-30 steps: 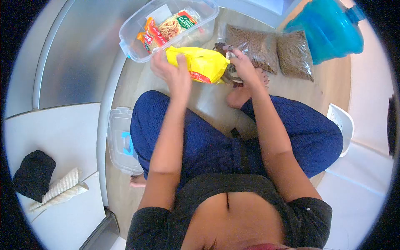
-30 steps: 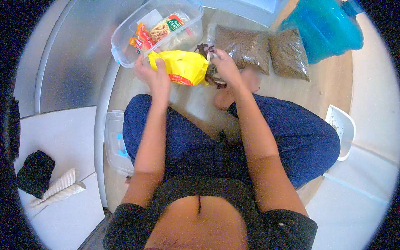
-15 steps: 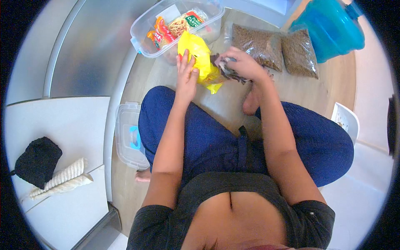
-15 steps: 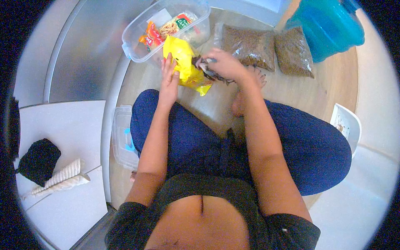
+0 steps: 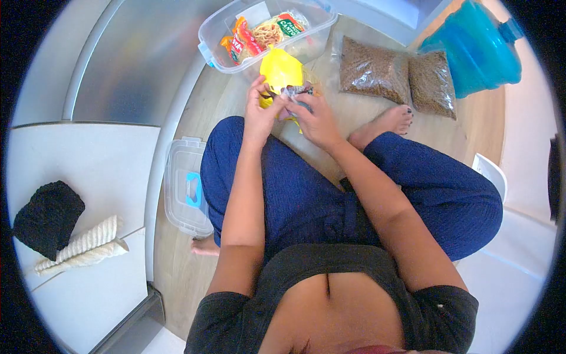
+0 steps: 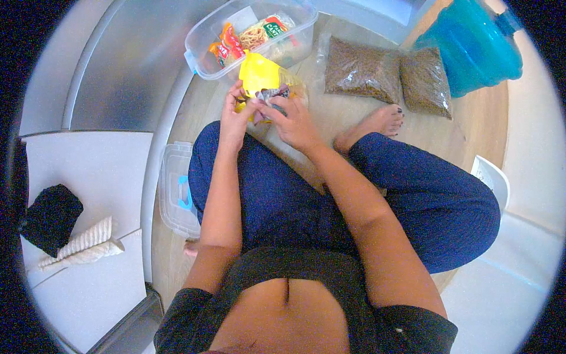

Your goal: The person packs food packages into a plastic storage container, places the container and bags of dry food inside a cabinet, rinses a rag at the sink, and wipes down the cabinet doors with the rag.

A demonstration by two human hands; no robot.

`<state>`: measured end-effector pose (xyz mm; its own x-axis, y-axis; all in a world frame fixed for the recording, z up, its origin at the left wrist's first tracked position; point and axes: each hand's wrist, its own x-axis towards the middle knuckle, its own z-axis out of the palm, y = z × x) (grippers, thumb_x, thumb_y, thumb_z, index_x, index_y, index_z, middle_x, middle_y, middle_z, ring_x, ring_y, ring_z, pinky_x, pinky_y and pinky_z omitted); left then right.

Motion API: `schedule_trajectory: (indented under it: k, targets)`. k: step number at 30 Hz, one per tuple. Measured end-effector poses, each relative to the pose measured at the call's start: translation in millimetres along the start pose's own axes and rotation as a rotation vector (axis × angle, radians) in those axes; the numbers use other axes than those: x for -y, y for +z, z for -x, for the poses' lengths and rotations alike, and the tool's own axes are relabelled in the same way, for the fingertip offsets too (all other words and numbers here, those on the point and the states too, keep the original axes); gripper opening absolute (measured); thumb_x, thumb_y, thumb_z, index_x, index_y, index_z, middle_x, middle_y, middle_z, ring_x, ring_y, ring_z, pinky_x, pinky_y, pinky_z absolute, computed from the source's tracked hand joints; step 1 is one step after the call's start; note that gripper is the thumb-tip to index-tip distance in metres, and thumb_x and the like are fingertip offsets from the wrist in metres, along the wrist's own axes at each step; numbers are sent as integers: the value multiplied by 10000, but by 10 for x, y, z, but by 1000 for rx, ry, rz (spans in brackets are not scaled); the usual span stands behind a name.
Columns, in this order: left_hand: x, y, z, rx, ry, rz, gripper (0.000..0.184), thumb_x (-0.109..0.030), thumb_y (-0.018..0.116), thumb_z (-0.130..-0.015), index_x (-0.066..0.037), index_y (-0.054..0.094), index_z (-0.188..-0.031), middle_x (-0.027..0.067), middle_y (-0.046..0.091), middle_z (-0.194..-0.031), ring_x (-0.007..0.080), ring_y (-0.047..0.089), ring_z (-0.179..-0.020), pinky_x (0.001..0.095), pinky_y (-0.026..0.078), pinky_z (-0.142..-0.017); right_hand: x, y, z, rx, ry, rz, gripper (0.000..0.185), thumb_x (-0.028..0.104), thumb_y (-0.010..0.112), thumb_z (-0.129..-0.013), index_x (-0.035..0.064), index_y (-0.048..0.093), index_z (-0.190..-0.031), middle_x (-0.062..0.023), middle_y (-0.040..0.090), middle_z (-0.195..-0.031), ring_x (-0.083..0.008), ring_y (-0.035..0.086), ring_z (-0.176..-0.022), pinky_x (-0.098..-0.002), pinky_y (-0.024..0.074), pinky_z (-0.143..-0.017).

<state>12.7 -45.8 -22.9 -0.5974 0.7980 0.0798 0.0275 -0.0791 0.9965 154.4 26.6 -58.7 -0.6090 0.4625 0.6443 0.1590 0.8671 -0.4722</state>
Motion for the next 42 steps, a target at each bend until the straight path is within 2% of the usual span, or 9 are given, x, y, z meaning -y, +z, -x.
schedule_trajectory:
  k: [3, 5, 9, 14, 27, 30, 32, 39, 42]
  targets:
    - [-60, -59, 46, -29, 162, -469, 576, -169, 750, -656, 22, 512, -1145, 178, 428, -1223, 298, 441, -1120, 357, 340, -971, -294, -13, 233, 33, -11, -64, 423, 96, 587, -710, 152, 560, -1128, -85, 529, -1033, -306, 505, -912, -415, 428, -805]
    - [-277, -49, 86, -20, 138, -999, 468, -122, 731, -691, -12, 532, -1099, 132, 467, -1153, 240, 466, -1085, 353, 367, -942, -337, -106, 283, 225, 557, 169, 343, 99, 593, -737, 114, 558, -1077, -120, 515, -1012, -306, 512, -942, -413, 430, -799]
    - [-285, -33, -14, 87, 62, -756, 431, -118, 717, -693, 6, 549, -1070, 108, 525, -1027, 204, 523, -961, 320, 412, -873, -145, -330, -141, -11, 631, 176, 427, 174, 591, -759, 145, 516, -1179, -108, 539, -944, -312, 506, -920, -412, 428, -795]
    - [-155, 44, -105, -108, -36, -634, 358, -130, 654, -695, 15, 587, -1016, 129, 621, -852, 243, 603, -780, 334, 474, -748, -3, -380, -489, 101, 232, 169, 381, 323, 665, -734, 156, 600, -1071, -72, 536, -858, -267, 547, -791, -373, 461, -692]
    - [-289, 4, -230, -75, -26, -328, 272, 38, 501, -789, -3, 538, -1055, 71, 599, -854, 118, 562, -727, 250, 456, -677, 12, -256, -484, -4, 43, 305, 336, 342, 652, -718, 149, 634, -992, 22, 596, -931, -168, 553, -738, -302, 473, -634]
    - [-480, -59, -297, 55, -27, -490, 306, 17, 510, -778, -53, 555, -1073, 53, 593, -817, 102, 552, -714, 254, 450, -650, 27, -246, -500, 9, 29, 360, 307, 329, 645, -722, 156, 641, -976, 32, 605, -910, -149, 547, -750, -294, 473, -644]
    - [-612, -88, -355, 190, 9, -937, 309, -24, 536, -750, -79, 595, -1048, 63, 590, -731, 121, 556, -654, 264, 448, -631, 5, -214, -504, -25, 0, 308, 289, 315, 641, -726, 156, 647, -968, 36, 610, -920, -148, 543, -751, -293, 472, -652]
    - [-720, -98, -501, 255, 267, -1110, 250, -89, 572, -716, -58, 647, -953, 119, 579, -652, 247, 592, -610, 344, 480, -706, -13, -184, -513, -43, 15, 237, 311, 257, 664, -734, 150, 634, -1025, 23, 622, -977, -165, 528, -664, -280, 461, -598]
    - [-650, -106, -570, 288, 373, -1190, 229, -82, 567, -702, -26, 648, -908, 139, 619, -751, 286, 613, -726, 375, 488, -718, -1, -216, -511, -6, 51, 264, 293, 280, 636, -729, 152, 643, -992, 33, 612, -958, -146, 541, -779, -285, 470, -677]
